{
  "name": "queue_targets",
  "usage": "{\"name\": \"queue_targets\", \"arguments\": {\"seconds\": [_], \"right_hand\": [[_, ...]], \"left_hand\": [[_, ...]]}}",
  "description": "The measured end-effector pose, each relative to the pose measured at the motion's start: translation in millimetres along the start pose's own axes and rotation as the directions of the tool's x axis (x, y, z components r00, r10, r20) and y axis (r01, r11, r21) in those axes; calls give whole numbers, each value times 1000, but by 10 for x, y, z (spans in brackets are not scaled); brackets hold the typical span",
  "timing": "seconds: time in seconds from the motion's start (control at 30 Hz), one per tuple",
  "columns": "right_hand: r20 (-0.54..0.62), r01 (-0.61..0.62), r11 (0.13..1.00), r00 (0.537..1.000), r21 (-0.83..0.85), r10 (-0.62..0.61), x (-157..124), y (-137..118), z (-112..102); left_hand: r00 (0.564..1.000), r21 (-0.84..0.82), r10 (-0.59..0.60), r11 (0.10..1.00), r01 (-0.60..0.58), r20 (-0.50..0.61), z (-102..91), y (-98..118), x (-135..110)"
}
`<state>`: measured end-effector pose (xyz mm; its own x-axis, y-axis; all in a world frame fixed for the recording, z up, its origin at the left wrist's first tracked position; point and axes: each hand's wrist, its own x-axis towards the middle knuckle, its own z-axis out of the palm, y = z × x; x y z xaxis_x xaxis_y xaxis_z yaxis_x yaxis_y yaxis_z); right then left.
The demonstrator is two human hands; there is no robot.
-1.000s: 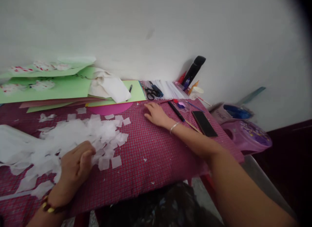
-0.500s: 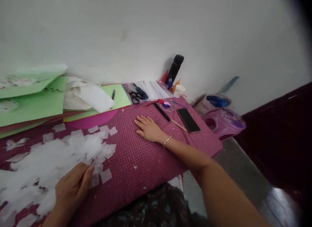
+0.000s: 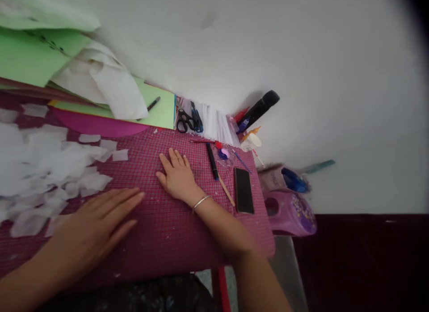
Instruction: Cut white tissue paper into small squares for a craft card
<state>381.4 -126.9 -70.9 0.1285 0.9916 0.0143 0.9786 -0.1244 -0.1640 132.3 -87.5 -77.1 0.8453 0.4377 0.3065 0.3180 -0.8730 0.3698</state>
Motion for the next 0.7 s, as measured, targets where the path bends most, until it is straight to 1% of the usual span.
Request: {"name": "queue_targets", "arguments": {"seconds": [0.03,0.1,0.17,0.2,0.23,0.27,0.3,0.4,0.53,0.6,0.67,0.7], "right_hand": [[11,12,1000,1000,5,-12,10,20,-9],[32,46,999,998,28,-47,19,67,-25],[54,87,994,994,63,-90,8,116,-40],[67,102,991,992,81,-107,-3,137,-47],[78,109,989,990,98,-117,-14,155,-52],[86,108,988,989,111,-118,-24,171,-54],[88,107,987,989,122,-118,-29,184,-50],[56,115,981,991,157,-125,-18,211,-6],[-15,148,973,989,180,-147,-9,220,74],[-39,153,974,988,168,-149,-16,227,100],[-58,162,974,986,159,-155,-26,241,118],[-66,166,974,985,155,-157,-34,248,124]], "left_hand": [[998,22,58,998,-58,11,137,143,43],[994,71,112,991,-113,13,370,346,96],[995,92,95,991,-97,29,508,448,105],[996,90,68,993,-73,57,534,476,99],[996,83,45,995,-51,71,534,496,92],[994,77,1,997,-9,105,513,511,88],[989,74,-10,997,-1,147,478,523,89],[979,71,-7,997,-7,202,354,543,124],[974,37,7,999,-16,227,228,595,169],[969,8,51,998,-55,240,180,633,159],[958,-36,163,987,-159,236,139,632,119],[945,-59,228,974,-220,235,118,603,90]]}}
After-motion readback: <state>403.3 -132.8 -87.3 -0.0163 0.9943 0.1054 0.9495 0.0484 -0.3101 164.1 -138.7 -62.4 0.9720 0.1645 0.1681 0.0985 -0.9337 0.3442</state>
